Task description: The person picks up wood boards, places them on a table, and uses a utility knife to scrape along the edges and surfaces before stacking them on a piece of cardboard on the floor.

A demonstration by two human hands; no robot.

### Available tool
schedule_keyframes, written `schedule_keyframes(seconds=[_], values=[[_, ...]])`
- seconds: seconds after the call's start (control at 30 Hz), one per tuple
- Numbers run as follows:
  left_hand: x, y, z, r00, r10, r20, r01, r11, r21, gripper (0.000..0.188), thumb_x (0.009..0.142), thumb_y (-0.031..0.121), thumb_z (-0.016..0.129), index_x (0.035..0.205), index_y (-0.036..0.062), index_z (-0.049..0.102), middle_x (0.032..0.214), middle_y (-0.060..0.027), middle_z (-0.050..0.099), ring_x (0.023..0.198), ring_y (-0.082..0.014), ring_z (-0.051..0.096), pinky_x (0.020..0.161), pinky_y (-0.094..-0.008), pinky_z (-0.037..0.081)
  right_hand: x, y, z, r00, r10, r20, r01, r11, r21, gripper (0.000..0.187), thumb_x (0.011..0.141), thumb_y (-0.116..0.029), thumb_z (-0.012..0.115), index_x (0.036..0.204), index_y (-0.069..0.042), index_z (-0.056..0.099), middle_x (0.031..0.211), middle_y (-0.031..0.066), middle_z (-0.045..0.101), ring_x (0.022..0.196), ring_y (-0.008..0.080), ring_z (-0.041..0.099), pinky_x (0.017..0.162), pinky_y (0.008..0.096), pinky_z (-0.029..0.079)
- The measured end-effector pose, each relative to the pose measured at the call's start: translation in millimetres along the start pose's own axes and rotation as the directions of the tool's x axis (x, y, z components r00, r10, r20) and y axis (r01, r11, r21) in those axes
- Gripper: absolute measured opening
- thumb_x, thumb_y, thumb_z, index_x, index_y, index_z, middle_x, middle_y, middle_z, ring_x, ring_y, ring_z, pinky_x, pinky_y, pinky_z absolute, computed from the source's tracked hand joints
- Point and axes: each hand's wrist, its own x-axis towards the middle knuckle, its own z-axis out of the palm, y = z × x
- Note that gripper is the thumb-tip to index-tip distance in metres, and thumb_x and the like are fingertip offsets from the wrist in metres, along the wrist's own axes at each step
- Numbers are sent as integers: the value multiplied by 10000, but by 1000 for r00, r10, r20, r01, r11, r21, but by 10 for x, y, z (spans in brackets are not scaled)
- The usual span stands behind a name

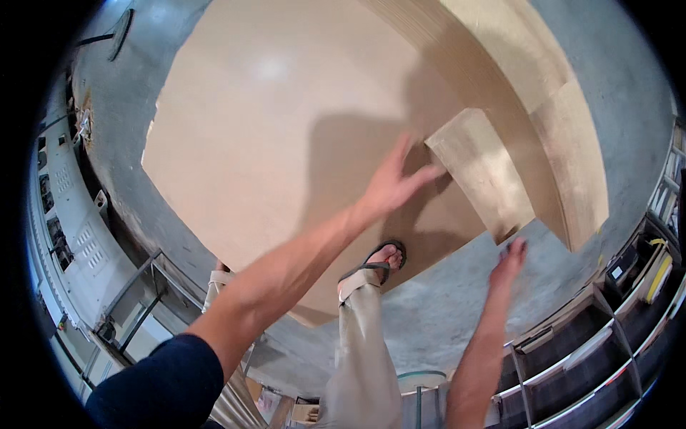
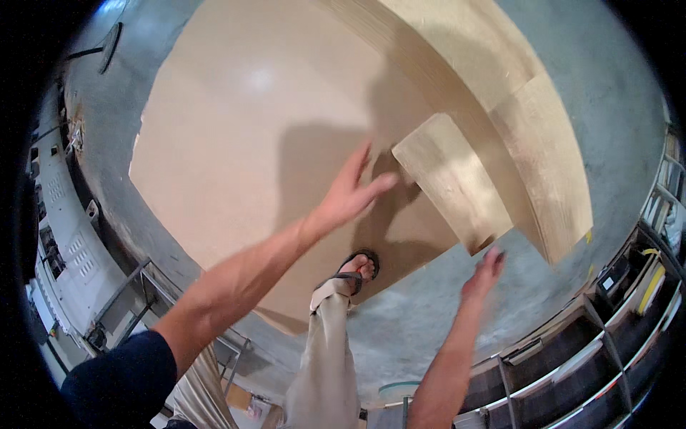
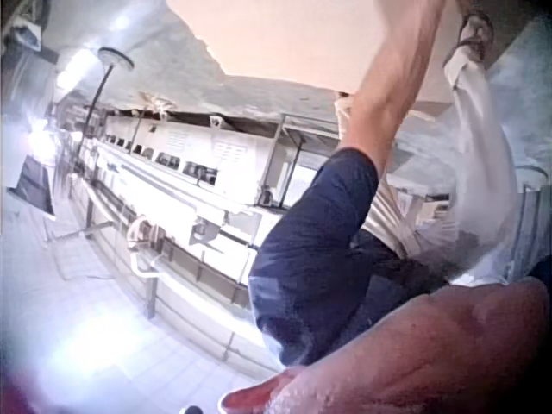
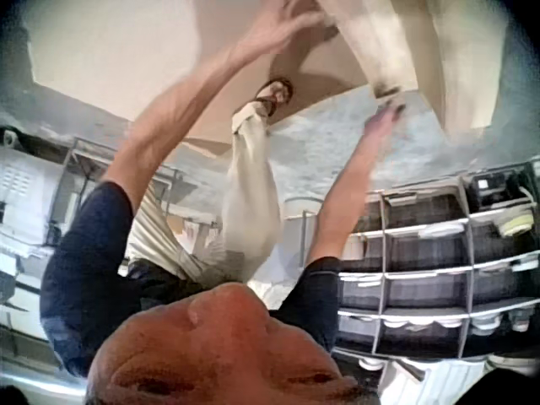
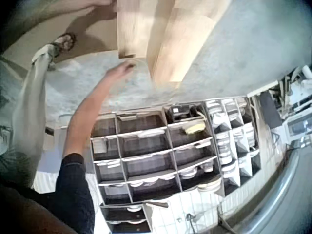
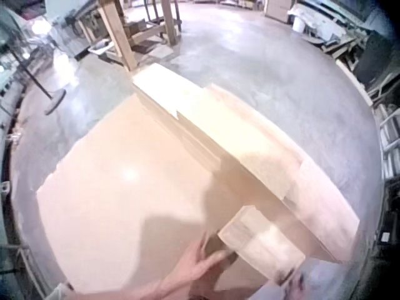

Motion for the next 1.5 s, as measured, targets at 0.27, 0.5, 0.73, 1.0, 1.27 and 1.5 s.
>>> schedule_keyframes(seconds=[0.27, 0.5, 0.73, 1.0, 1.27, 1.5], values=[[-3726, -1598, -2623, 743, -667, -53, 583, 607, 540, 334, 833, 311, 640, 974, 10, 681, 738, -136, 665, 696, -196, 659, 637, -352, 508, -4389, 1518, -1392, 583, 706, 401, -772, 636, 3, 413, 999, -287, 411, 1289, -23, 541, 1107, 119, 634, 999, 245, 599, 906, 362, 467], [-3804, -1382, -4606, 764, -616, -190, 641, 759, 116, 287, 845, 186, 602, 1010, -33, 688, 751, -65, 674, 645, -146, 623, 606, -296, 511, -6611, 1913, -1034, 544, 807, 229, -839, 525, 142, 386, 976, -247, 461, 1274, -19, 553, 1106, 116, 641, 972, 248, 606, 887, 369, 480], [-3507, -140, -5276, 851, -519, 79, 524, 847, -86, 281, 885, 201, 597, 1027, -29, 673, 768, -24, 618, 649, -101, 565, 578, -245, 469, -7702, 2278, -647, 666, 725, 176, -745, 630, 221, 364, 953, -207, 512, 1258, -15, 564, 1105, 112, 648, 945, 251, 614, 867, 375, 492], [-4444, -225, -5886, 898, -414, 152, 441, 838, -321, 225, 930, 172, 584, 1047, -16, 622, 788, -33, 612, 650, -105, 552, 558, -251, 442, -7763, 1562, -267, 811, 526, 258, -466, 846, -260, 340, 951, -278, 557, 1161, -16, 609, 992, 96, 668, 835, 196, 639, 713, 324, 521], [-5716, -1842, -6638, 671, -726, -148, 538, 615, -577, 133, 901, 161, 578, 905, 36, 532, 649, -53, 514, 523, -156, 497, 450, -294, 399, -7302, 803, 302, 834, 367, 413, -193, 894, -404, 392, 944, -311, 591, 1226, -40, 593, 1058, 84, 684, 936, 185, 657, 777, 318, 515], [-6552, -2999, -6453, 589, -808, 34, 700, 488, -521, 74, 868, 82, 531, 825, 47, 481, 609, -67, 484, 460, -166, 454, 381, -309, 319, -6847, 825, 534, 855, 3, 518, 359, 717, -597, 427, 918, -327, 621, 1221, -27, 614, 1058, 83, 696, 944, 160, 651, 817, 290, 497]])
